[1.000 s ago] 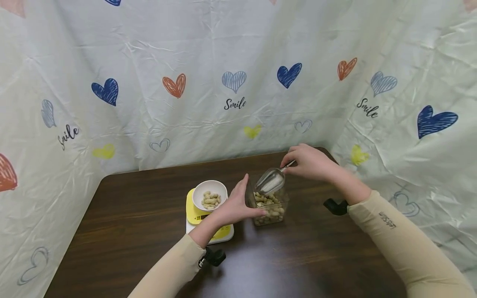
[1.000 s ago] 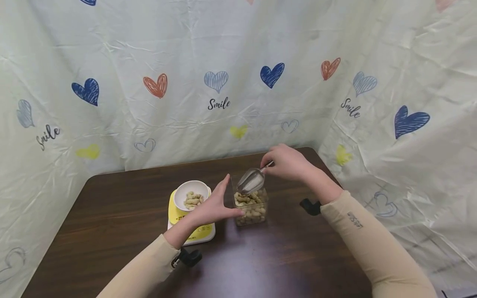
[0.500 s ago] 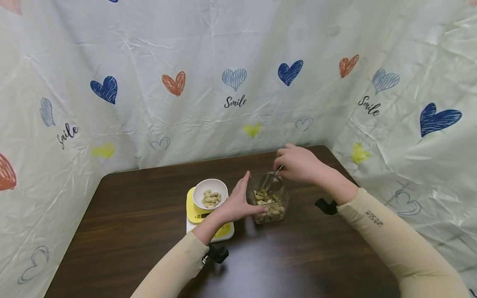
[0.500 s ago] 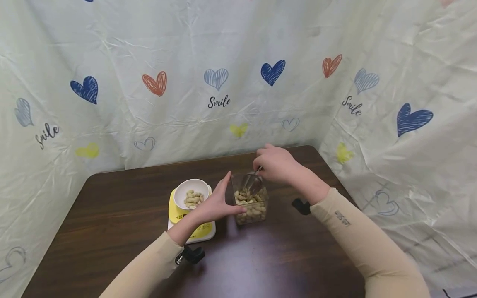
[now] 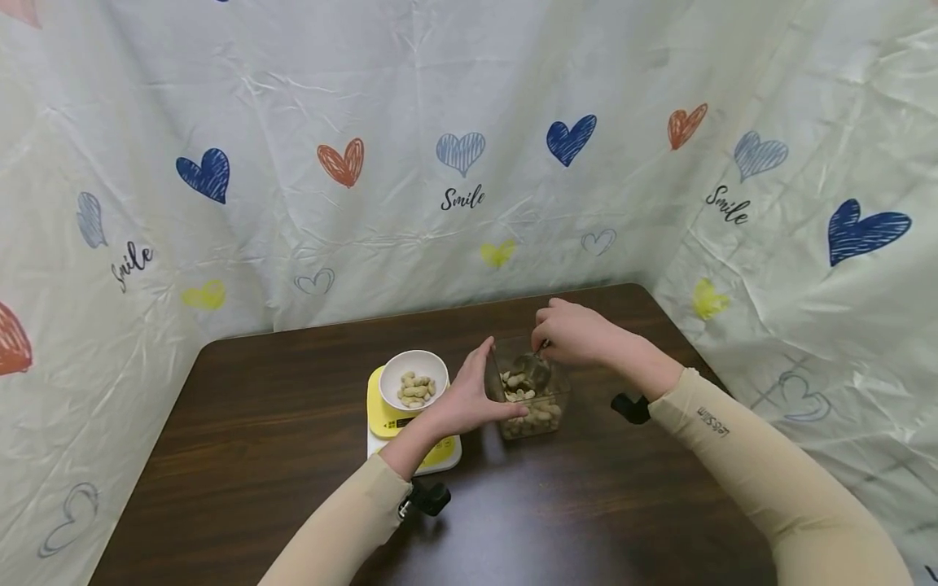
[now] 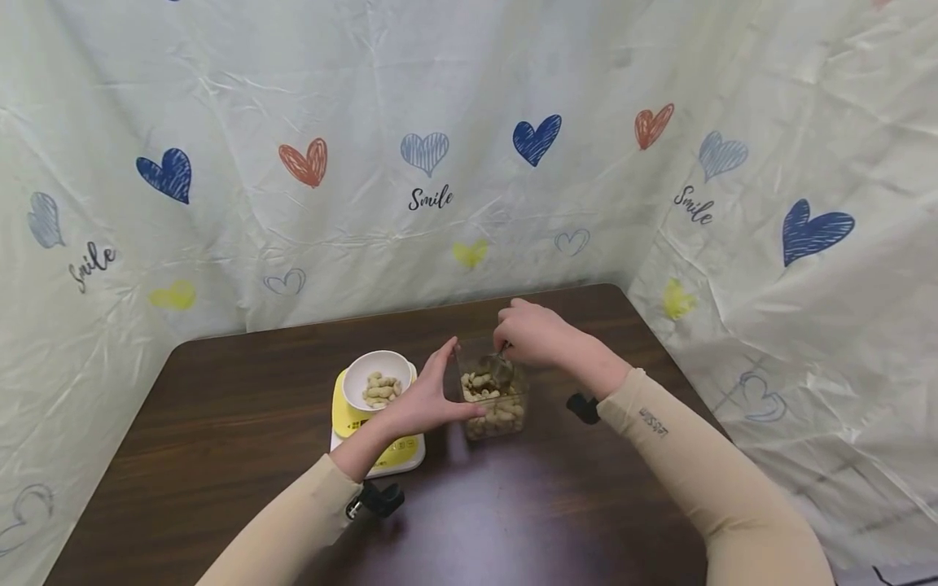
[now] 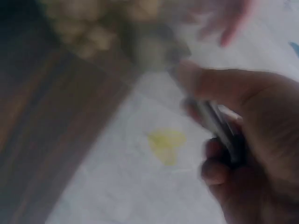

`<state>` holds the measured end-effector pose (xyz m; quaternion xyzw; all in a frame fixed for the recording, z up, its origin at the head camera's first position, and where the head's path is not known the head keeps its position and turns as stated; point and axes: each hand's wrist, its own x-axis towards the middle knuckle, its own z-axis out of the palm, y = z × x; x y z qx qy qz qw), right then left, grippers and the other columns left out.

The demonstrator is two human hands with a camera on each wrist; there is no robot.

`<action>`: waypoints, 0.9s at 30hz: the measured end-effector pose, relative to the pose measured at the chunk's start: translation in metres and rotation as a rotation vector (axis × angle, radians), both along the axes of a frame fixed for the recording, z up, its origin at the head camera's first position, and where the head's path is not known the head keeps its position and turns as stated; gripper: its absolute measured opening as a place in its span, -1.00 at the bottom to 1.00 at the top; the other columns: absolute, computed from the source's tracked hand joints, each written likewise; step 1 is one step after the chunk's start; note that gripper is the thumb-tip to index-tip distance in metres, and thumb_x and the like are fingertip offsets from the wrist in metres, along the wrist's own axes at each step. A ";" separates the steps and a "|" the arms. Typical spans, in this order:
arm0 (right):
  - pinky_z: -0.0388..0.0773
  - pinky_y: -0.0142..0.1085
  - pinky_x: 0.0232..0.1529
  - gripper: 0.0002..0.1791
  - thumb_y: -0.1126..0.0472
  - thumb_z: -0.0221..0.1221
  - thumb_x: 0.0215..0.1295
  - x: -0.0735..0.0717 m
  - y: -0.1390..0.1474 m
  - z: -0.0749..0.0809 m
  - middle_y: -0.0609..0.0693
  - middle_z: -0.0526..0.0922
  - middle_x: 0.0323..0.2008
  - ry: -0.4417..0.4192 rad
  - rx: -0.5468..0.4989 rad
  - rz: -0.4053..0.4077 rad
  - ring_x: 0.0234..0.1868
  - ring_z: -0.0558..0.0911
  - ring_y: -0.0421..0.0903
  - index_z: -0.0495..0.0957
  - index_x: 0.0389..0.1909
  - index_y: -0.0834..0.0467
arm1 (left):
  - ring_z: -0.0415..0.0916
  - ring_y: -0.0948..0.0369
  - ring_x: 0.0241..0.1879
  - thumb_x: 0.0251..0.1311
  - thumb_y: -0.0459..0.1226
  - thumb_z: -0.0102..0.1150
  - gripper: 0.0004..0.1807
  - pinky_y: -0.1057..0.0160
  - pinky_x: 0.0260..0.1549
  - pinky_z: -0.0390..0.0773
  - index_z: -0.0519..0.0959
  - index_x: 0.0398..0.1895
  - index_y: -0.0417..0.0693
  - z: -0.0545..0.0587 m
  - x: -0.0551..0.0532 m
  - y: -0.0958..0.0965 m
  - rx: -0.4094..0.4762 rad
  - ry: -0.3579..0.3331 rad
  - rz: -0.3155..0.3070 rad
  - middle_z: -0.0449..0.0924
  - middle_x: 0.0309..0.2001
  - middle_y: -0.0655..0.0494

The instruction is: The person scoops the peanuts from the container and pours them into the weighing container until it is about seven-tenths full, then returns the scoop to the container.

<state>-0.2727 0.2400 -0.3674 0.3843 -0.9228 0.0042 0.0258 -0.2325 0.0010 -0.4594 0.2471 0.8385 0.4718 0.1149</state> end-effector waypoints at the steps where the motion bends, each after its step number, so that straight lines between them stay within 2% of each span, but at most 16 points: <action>1: 0.43 -0.16 -0.25 -0.91 0.29 0.42 0.23 -0.001 0.001 -0.002 -0.09 0.58 -0.33 -0.023 0.002 0.002 -0.32 0.39 -0.08 0.79 -0.32 0.01 | -0.03 0.13 0.55 -0.03 0.16 0.56 0.39 -0.01 0.41 0.18 -0.24 0.69 0.10 0.000 0.000 0.000 -0.003 -0.002 0.002 -0.02 0.59 -0.02; 4: 0.43 -0.15 -0.22 -0.91 0.27 0.41 0.24 -0.003 0.003 -0.005 -0.10 0.58 -0.31 -0.064 0.007 0.001 -0.31 0.40 -0.08 0.79 -0.31 0.00 | -0.03 0.13 0.55 -0.02 0.15 0.56 0.39 -0.01 0.41 0.19 -0.23 0.68 0.09 0.000 0.000 0.000 -0.003 0.001 0.007 -0.01 0.58 -0.03; 8: 0.47 -0.14 -0.18 -0.92 0.25 0.40 0.24 -0.006 0.003 0.000 -0.15 0.57 -0.31 -0.111 0.006 0.004 -0.27 0.43 -0.11 0.78 -0.32 -0.02 | -0.01 0.12 0.54 -0.01 0.12 0.56 0.37 -0.01 0.41 0.18 -0.22 0.68 0.06 -0.001 -0.001 0.000 0.001 0.015 0.011 0.01 0.57 -0.04; 14: 0.46 -0.14 -0.09 -0.92 0.20 0.42 0.25 -0.011 0.007 0.009 -0.22 0.56 -0.29 -0.259 -0.022 -0.015 -0.20 0.48 -0.16 0.77 -0.33 -0.08 | -0.01 0.14 0.54 -0.03 0.17 0.55 0.39 0.00 0.40 0.20 -0.23 0.68 0.08 -0.002 -0.001 0.001 -0.004 0.018 0.012 0.02 0.57 -0.01; 19: 0.45 -0.10 -0.02 -0.93 0.19 0.40 0.28 -0.018 0.011 0.005 -0.24 0.57 -0.25 -0.324 -0.054 -0.019 -0.19 0.51 -0.19 0.77 -0.28 -0.08 | 0.00 0.13 0.53 -0.02 0.17 0.56 0.40 -0.01 0.40 0.21 -0.24 0.68 0.07 -0.002 -0.002 0.002 -0.008 0.023 0.017 0.03 0.57 -0.02; 23: 0.52 -0.15 -0.08 -0.94 0.16 0.39 0.30 -0.022 0.012 0.005 -0.22 0.57 -0.24 -0.362 -0.066 -0.011 -0.18 0.54 -0.21 0.78 -0.26 -0.07 | 0.01 0.12 0.53 -0.02 0.17 0.55 0.39 -0.03 0.39 0.21 -0.24 0.68 0.08 -0.002 -0.002 0.002 -0.008 0.020 0.018 0.03 0.56 -0.02; 27: 0.56 -0.17 -0.12 -0.92 0.15 0.37 0.31 -0.026 0.017 0.009 -0.21 0.58 -0.20 -0.433 -0.116 -0.061 -0.17 0.58 -0.22 0.77 -0.25 -0.12 | 0.00 0.13 0.53 -0.03 0.18 0.55 0.39 -0.01 0.40 0.20 -0.22 0.68 0.10 -0.002 -0.001 0.001 -0.006 0.013 0.019 0.02 0.57 -0.03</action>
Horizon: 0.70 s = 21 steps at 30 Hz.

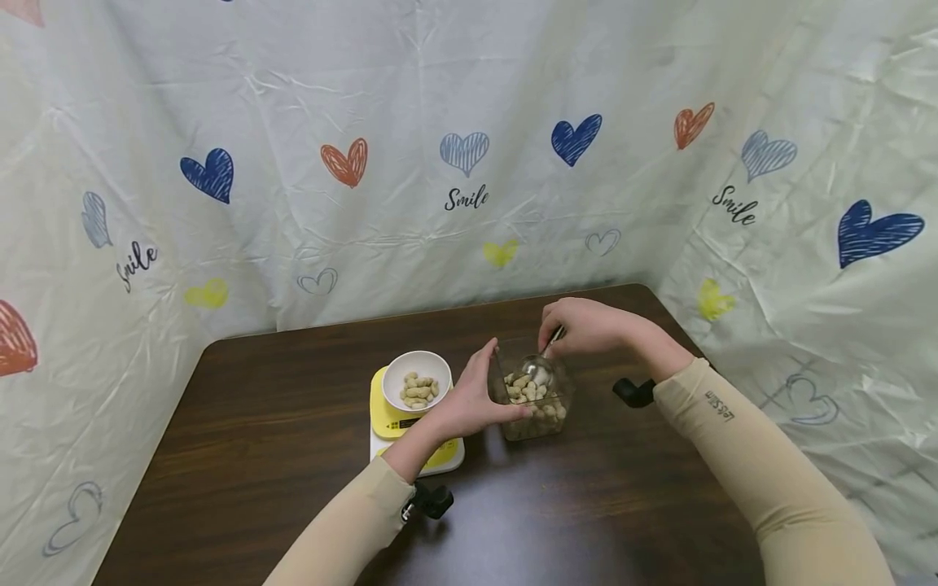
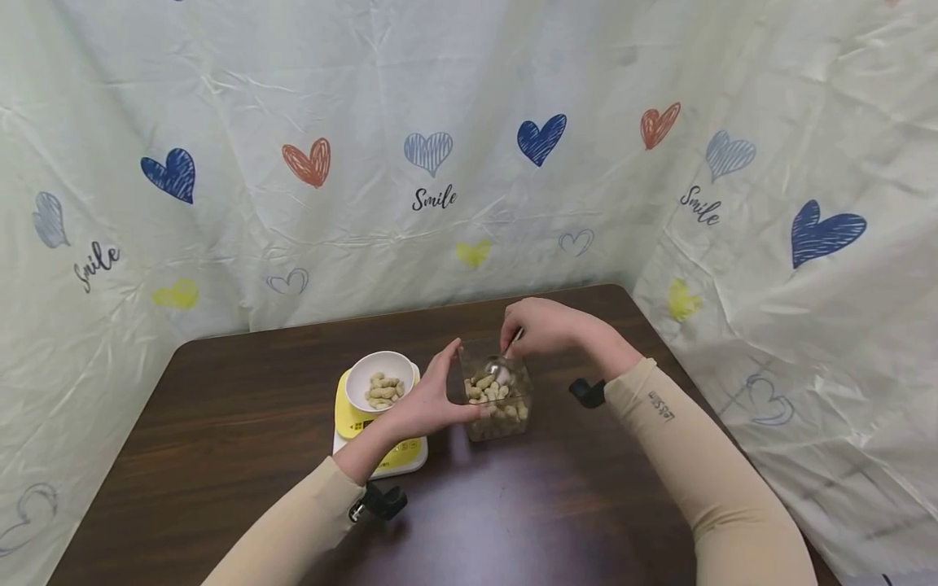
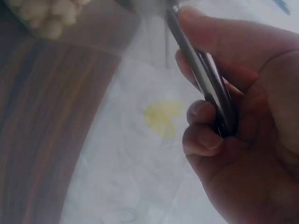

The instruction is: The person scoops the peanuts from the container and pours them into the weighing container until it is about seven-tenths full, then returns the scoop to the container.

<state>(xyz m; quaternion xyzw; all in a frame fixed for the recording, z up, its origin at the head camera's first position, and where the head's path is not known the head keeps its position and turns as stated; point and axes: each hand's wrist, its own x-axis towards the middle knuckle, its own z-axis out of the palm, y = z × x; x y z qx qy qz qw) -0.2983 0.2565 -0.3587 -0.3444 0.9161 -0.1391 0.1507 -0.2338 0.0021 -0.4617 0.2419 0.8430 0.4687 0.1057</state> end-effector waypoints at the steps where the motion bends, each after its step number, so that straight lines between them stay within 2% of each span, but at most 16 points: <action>1: 0.56 -0.16 -0.11 -0.91 0.16 0.37 0.31 -0.001 0.002 0.001 -0.21 0.59 -0.19 -0.022 -0.012 -0.019 -0.16 0.59 -0.21 0.76 -0.25 -0.13 | 0.00 0.14 0.53 -0.03 0.18 0.55 0.39 0.00 0.40 0.19 -0.22 0.68 0.10 0.000 0.000 0.000 -0.001 -0.002 0.001 0.01 0.57 -0.03; 4: 0.54 -0.15 -0.08 -0.92 0.14 0.36 0.33 -0.004 0.007 0.001 -0.19 0.60 -0.16 -0.092 -0.034 -0.067 -0.12 0.59 -0.20 0.76 -0.24 -0.15 | -0.01 0.14 0.53 -0.04 0.19 0.55 0.39 0.02 0.41 0.18 -0.21 0.68 0.11 0.000 0.001 0.000 -0.001 -0.001 0.001 0.01 0.57 -0.04; 9: 0.55 -0.14 -0.08 -0.94 0.13 0.37 0.32 -0.007 0.010 0.001 -0.13 0.62 -0.12 -0.170 -0.049 -0.097 -0.09 0.59 -0.14 0.76 -0.23 -0.10 | 0.00 0.15 0.53 -0.04 0.17 0.55 0.38 0.03 0.41 0.18 -0.21 0.68 0.10 -0.001 0.000 0.001 -0.001 0.003 -0.002 0.02 0.57 -0.04; 21: 0.56 -0.14 -0.11 -0.91 0.17 0.38 0.29 -0.013 0.014 0.000 -0.08 0.63 -0.09 -0.212 -0.101 -0.129 -0.08 0.59 -0.09 0.76 -0.21 -0.04 | 0.01 0.14 0.53 -0.06 0.19 0.56 0.40 0.02 0.41 0.19 -0.21 0.68 0.09 -0.002 0.000 0.000 0.006 0.010 0.004 0.04 0.56 -0.05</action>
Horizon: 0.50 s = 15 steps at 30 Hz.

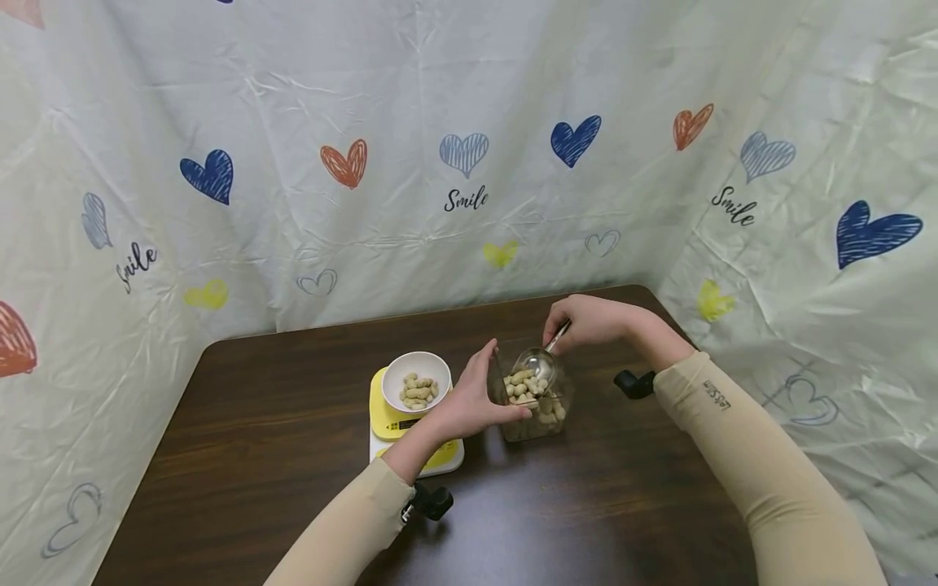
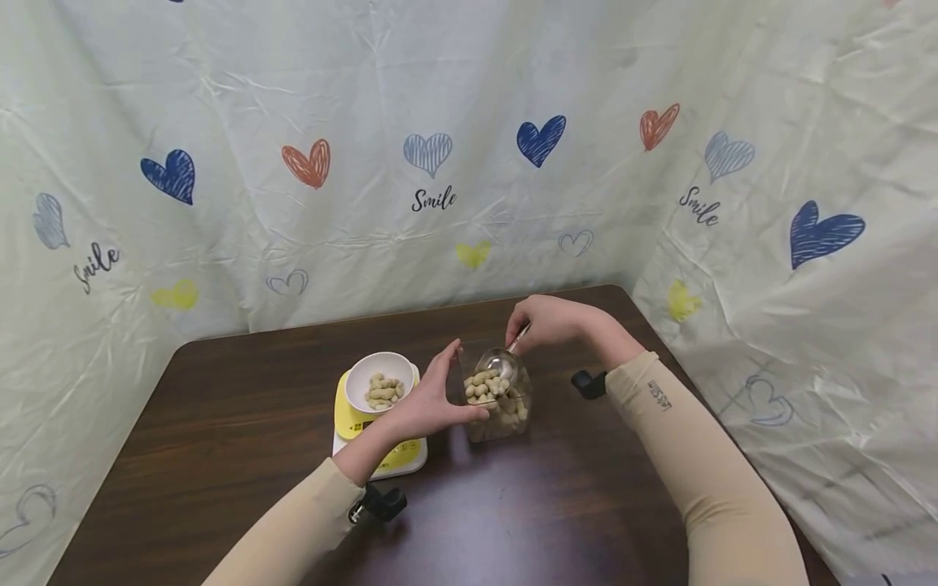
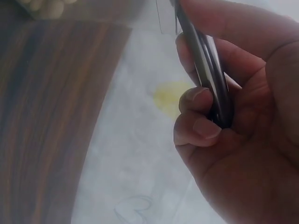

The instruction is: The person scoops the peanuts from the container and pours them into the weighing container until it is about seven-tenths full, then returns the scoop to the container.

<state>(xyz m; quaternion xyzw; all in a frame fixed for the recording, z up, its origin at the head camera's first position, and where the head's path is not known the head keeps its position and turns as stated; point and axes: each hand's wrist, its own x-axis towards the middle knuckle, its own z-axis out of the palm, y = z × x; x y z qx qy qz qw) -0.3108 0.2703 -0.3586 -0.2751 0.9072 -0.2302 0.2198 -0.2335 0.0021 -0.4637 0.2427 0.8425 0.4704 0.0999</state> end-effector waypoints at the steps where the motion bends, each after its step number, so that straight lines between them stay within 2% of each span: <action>1: 0.56 -0.14 -0.10 -0.91 0.18 0.39 0.28 -0.001 0.002 0.000 -0.07 0.63 -0.09 0.002 -0.010 -0.002 -0.07 0.59 -0.09 0.76 -0.21 -0.03 | 0.01 0.14 0.53 -0.06 0.19 0.56 0.40 0.02 0.41 0.19 -0.20 0.68 0.09 0.000 0.000 0.000 0.001 0.002 0.001 0.04 0.56 -0.05; 7: 0.54 -0.14 -0.06 -0.88 0.14 0.40 0.29 -0.004 0.010 -0.003 -0.09 0.64 -0.09 0.001 -0.035 -0.020 -0.05 0.59 -0.10 0.76 -0.18 -0.06 | 0.02 0.14 0.52 -0.04 0.14 0.57 0.38 0.01 0.40 0.19 -0.20 0.68 0.12 -0.001 0.000 0.001 0.001 -0.003 0.003 0.04 0.56 -0.04; 15: 0.54 -0.15 -0.06 -0.87 0.12 0.41 0.27 -0.007 0.014 -0.005 -0.09 0.64 -0.10 -0.019 -0.062 -0.017 -0.05 0.60 -0.08 0.77 -0.17 -0.07 | 0.02 0.13 0.53 -0.04 0.17 0.55 0.38 -0.01 0.40 0.20 -0.22 0.68 0.15 -0.001 0.000 0.001 -0.008 -0.001 0.008 0.03 0.56 -0.02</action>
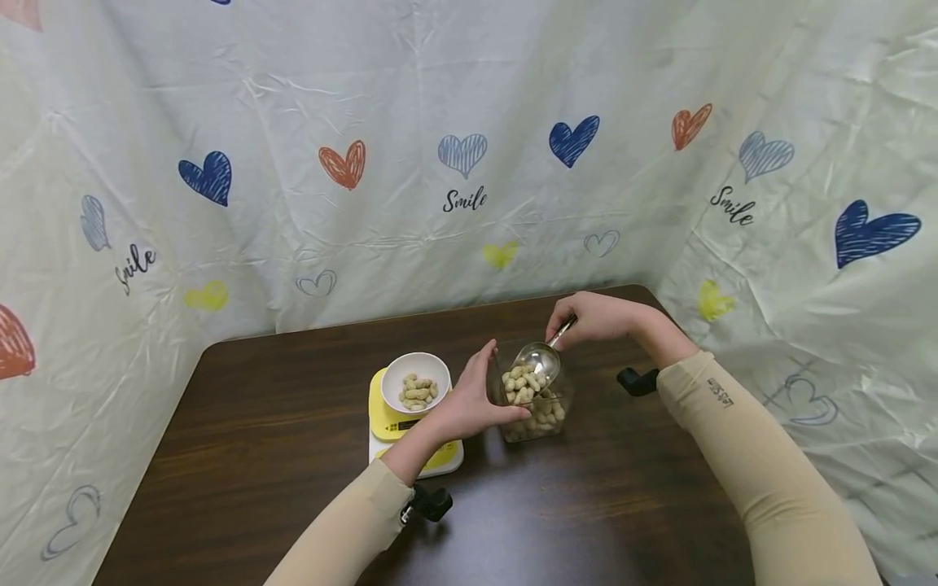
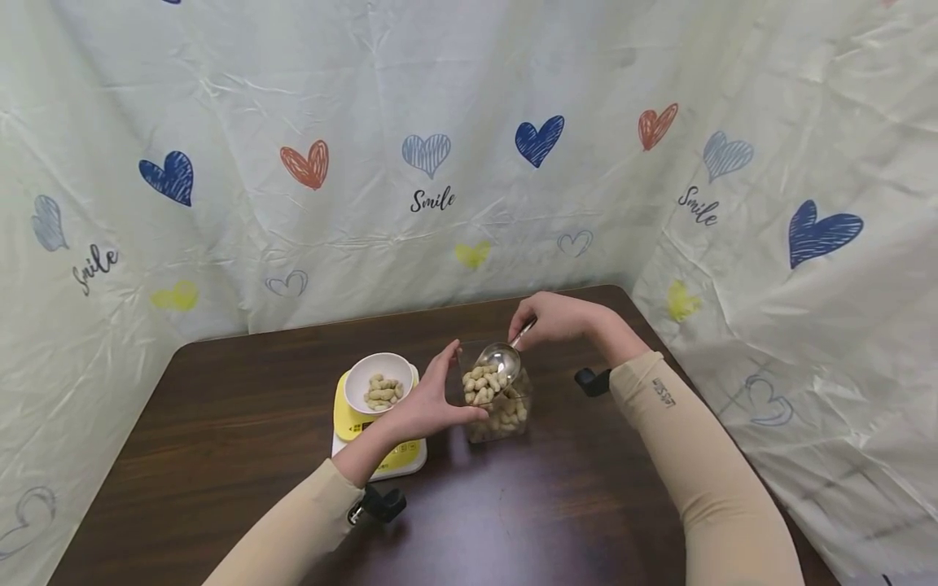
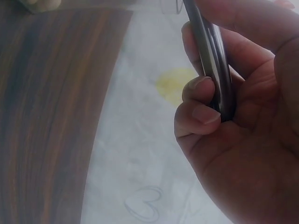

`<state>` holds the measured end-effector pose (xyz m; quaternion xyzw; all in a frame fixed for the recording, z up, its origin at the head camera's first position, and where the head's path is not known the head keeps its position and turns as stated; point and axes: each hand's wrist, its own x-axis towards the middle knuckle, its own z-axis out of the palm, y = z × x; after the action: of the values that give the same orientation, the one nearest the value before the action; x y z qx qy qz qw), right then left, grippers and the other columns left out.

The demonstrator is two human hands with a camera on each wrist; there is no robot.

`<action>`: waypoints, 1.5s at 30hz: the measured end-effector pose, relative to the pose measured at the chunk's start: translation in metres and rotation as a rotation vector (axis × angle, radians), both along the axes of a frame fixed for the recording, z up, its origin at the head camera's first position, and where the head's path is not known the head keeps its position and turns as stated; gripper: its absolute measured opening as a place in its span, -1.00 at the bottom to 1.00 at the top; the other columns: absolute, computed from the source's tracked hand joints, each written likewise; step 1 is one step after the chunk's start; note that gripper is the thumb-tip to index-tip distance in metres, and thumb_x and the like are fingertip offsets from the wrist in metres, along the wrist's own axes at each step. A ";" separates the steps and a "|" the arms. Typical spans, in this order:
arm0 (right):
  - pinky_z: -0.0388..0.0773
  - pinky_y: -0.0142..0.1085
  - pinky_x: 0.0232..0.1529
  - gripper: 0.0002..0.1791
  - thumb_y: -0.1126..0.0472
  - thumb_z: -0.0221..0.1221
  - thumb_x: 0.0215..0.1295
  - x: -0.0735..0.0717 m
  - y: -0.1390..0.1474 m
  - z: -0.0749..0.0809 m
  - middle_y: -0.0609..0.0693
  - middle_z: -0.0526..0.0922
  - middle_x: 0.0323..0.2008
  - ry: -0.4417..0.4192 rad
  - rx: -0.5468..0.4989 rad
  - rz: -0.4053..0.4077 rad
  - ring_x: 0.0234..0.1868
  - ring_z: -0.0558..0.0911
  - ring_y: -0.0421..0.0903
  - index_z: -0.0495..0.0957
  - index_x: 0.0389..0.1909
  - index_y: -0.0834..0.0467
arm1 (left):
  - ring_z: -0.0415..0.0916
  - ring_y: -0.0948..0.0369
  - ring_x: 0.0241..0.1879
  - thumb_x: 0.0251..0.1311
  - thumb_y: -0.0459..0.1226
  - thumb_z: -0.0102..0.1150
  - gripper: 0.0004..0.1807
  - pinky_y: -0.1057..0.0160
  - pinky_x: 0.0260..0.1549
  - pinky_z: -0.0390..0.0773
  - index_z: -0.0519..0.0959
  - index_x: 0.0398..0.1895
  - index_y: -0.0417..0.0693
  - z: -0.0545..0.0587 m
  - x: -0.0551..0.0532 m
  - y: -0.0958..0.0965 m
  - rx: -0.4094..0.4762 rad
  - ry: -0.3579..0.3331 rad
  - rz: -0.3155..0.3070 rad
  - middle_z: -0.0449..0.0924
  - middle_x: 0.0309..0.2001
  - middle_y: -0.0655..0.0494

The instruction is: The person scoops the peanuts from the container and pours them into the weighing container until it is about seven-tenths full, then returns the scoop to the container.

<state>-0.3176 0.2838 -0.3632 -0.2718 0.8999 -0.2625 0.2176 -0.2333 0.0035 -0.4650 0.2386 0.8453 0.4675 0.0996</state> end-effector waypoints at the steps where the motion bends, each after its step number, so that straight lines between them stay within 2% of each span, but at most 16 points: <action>1: 0.54 -0.15 -0.06 -0.87 0.13 0.41 0.27 0.000 0.000 0.000 -0.09 0.64 -0.10 0.002 -0.005 0.000 -0.06 0.60 -0.08 0.77 -0.17 -0.06 | 0.02 0.13 0.53 -0.04 0.17 0.55 0.38 -0.01 0.40 0.20 -0.21 0.68 0.15 0.000 0.000 0.000 -0.001 0.003 0.002 0.04 0.56 -0.01; 14: 0.53 -0.14 -0.08 -0.85 0.12 0.41 0.29 -0.004 0.003 -0.001 -0.05 0.64 -0.08 -0.013 -0.024 -0.003 -0.06 0.58 -0.06 0.76 -0.14 -0.01 | 0.01 0.14 0.53 -0.05 0.13 0.57 0.38 0.01 0.41 0.18 -0.20 0.68 0.14 0.000 0.001 0.000 0.010 -0.003 0.005 0.02 0.57 0.00; 22: 0.53 -0.13 -0.04 -0.84 0.11 0.41 0.28 -0.001 0.002 0.001 -0.03 0.66 -0.09 -0.100 -0.020 0.011 -0.06 0.59 -0.03 0.75 -0.16 0.05 | 0.00 0.13 0.53 -0.04 0.15 0.56 0.38 -0.02 0.40 0.19 -0.22 0.68 0.18 0.001 0.001 0.000 0.010 -0.013 -0.003 0.01 0.57 0.00; 33: 0.55 -0.12 -0.05 -0.86 0.12 0.40 0.29 0.000 0.004 -0.002 -0.06 0.66 -0.08 -0.102 -0.024 -0.002 -0.06 0.60 -0.03 0.75 -0.15 -0.02 | 0.02 0.15 0.53 -0.05 0.13 0.58 0.37 0.02 0.40 0.19 -0.19 0.68 0.14 -0.001 -0.001 0.000 0.010 -0.006 0.000 0.04 0.56 -0.01; 45: 0.54 -0.12 -0.04 -0.84 0.12 0.40 0.29 -0.001 0.005 0.002 -0.02 0.66 -0.10 -0.082 -0.037 0.023 -0.07 0.60 -0.03 0.75 -0.14 0.04 | 0.01 0.15 0.53 -0.05 0.11 0.59 0.38 0.01 0.41 0.18 -0.20 0.68 0.12 0.001 0.000 0.000 0.029 -0.006 -0.004 0.04 0.56 -0.03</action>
<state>-0.3190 0.2885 -0.3609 -0.2752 0.8822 -0.2872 0.2521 -0.2329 0.0035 -0.4644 0.2403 0.8377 0.4801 0.0997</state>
